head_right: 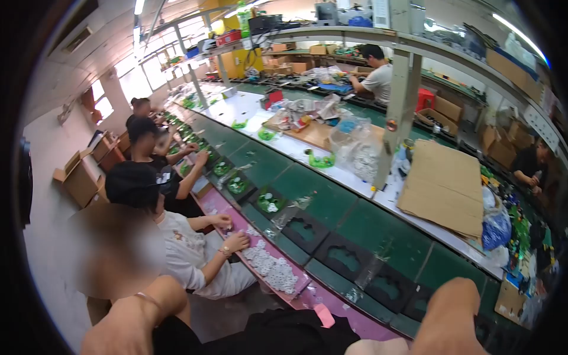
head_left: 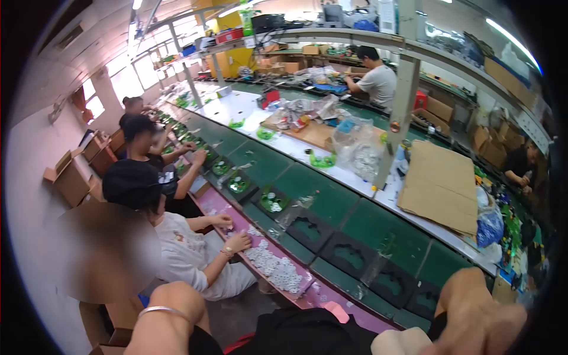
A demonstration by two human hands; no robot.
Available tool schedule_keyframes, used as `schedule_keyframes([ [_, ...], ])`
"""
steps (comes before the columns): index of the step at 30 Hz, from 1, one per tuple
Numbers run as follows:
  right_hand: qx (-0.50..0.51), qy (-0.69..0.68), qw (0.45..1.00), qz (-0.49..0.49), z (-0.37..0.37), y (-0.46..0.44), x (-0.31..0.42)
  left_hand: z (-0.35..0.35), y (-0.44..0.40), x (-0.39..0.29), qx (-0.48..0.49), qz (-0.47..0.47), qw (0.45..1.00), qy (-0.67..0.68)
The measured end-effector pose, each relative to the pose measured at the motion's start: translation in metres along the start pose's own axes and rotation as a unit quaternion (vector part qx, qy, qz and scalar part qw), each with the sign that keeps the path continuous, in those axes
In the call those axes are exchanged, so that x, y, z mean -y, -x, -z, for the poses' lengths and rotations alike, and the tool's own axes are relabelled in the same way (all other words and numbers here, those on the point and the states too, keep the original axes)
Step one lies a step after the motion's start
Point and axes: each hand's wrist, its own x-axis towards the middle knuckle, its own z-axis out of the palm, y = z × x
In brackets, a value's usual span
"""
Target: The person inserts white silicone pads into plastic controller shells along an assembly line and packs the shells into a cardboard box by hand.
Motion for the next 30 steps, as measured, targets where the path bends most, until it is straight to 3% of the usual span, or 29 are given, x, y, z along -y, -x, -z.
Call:
schedule_keyframes([
  [3, -0.038, -0.012, 0.999, 0.001, -0.011, 0.005, 0.010, 0.015, 0.011, 0.021, 0.081, -0.009, 0.996, 0.026],
  [5, -0.063, -0.033, 0.997, -0.014, -0.021, 0.013, 0.025, 0.031, 0.031, 0.036, 0.244, 0.126, 0.960, -0.056],
  [6, -0.077, -0.049, 0.995, -0.027, -0.027, 0.016, 0.036, 0.046, 0.055, 0.056, 0.273, 0.102, 0.954, -0.076],
  [8, -0.079, -0.071, 0.991, -0.084, -0.036, 0.030, 0.052, 0.069, 0.091, 0.098, 0.160, 0.100, 0.980, -0.060],
  [9, -0.061, -0.080, 0.986, -0.131, -0.035, 0.037, 0.051, 0.076, 0.103, 0.112, 0.020, 0.121, 0.992, -0.010],
  [10, 0.045, -0.048, 0.984, -0.163, -0.023, 0.042, 0.016, 0.090, 0.125, 0.125, -0.034, 0.239, 0.970, -0.014],
  [11, 0.155, -0.010, 0.971, -0.182, -0.011, 0.048, -0.021, 0.105, 0.152, 0.138, -0.074, 0.358, 0.931, -0.014],
  [13, 0.116, -0.083, 0.946, -0.290, -0.026, 0.048, -0.102, 0.128, 0.214, 0.169, -0.095, 0.497, 0.818, -0.272],
  [14, 0.088, -0.119, 0.929, -0.340, -0.033, 0.050, -0.143, 0.141, 0.247, 0.181, -0.125, 0.559, 0.767, -0.290],
  [15, 0.130, -0.133, 0.937, -0.295, -0.035, 0.067, -0.195, 0.152, 0.282, 0.196, -0.128, 0.618, 0.699, -0.336],
  [17, -0.036, -0.073, 0.896, -0.436, -0.071, 0.109, -0.278, 0.168, 0.329, 0.208, -0.182, 0.670, 0.624, -0.357],
  [19, -0.114, 0.016, 0.862, -0.494, -0.104, 0.152, -0.347, 0.178, 0.359, 0.215, -0.205, 0.696, 0.592, -0.351],
  [21, -0.197, -0.101, 0.786, -0.577, -0.132, 0.177, -0.393, 0.186, 0.386, 0.222, -0.223, 0.714, 0.566, -0.347],
  [23, -0.186, -0.085, 0.768, -0.607, -0.149, 0.175, -0.420, 0.188, 0.407, 0.234, -0.230, 0.725, 0.553, -0.341],
  [30, -0.261, -0.068, 0.772, -0.575, -0.160, 0.142, -0.499, 0.198, 0.477, 0.260, -0.299, 0.693, 0.574, -0.318],
])
